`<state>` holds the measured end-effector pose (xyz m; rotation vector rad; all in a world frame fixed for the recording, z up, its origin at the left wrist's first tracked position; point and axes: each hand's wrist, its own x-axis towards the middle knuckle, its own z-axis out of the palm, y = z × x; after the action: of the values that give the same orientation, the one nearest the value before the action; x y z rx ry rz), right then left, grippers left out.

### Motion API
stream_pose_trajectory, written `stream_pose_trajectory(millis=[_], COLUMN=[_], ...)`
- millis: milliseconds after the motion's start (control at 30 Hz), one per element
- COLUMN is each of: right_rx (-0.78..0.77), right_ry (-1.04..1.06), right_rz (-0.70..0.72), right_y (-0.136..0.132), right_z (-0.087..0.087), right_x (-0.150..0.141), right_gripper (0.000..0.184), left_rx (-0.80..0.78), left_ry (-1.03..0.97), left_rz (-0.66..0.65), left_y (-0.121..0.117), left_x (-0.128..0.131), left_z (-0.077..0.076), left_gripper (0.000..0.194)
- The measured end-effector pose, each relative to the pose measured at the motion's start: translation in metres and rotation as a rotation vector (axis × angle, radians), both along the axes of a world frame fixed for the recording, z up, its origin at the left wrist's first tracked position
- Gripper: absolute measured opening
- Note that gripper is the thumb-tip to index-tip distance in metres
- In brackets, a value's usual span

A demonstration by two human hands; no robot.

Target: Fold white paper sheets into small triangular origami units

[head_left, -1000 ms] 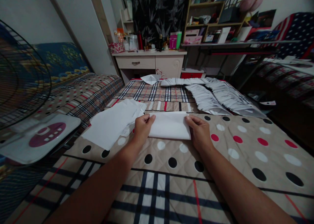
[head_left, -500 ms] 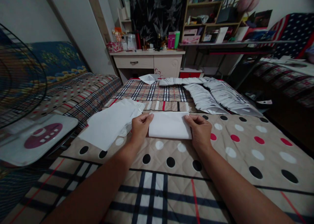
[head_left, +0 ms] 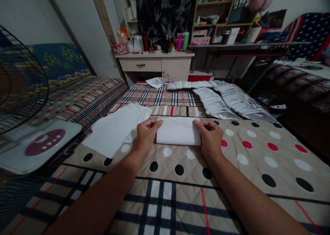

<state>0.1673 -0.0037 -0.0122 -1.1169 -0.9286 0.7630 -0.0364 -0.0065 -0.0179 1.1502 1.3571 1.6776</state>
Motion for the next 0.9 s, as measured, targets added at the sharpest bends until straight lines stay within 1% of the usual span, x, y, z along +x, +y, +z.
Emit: stream_pose_trajectory(millis=[167, 300, 533, 767, 900], right_rx=[-0.018, -0.017, -0.026, -0.029, -0.046], right_ry=[-0.028, -0.021, -0.05, -0.059, -0.092], right_rz=[-0.03, -0.048, -0.051, -0.068, -0.075], right_y=[-0.0003, -0.0006, -0.0022, -0.001, -0.0006], right_z=[0.0003, 0.0019, 0.0026, 0.0025, 0.0014], right_x=[-0.0002, -0.0008, -0.001, -0.0016, -0.0011], right_gripper=[0.022, 0.021, 0.021, 0.021, 0.021], left_rx=[0.032, 0.045, 0.036, 0.007, 0.0], left_ry=[0.01, 0.025, -0.022, -0.008, 0.02], left_rz=[-0.02, 0.006, 0.05, 0.069, 0.073], left_y=[-0.0012, -0.0012, 0.001, -0.0004, 0.0002], left_x=[-0.0006, -0.0005, 0.0003, 0.0015, 0.0009], left_z=[0.0008, 0.0014, 0.0009, 0.0052, 0.0044], left_gripper=[0.024, 0.024, 0.022, 0.021, 0.021])
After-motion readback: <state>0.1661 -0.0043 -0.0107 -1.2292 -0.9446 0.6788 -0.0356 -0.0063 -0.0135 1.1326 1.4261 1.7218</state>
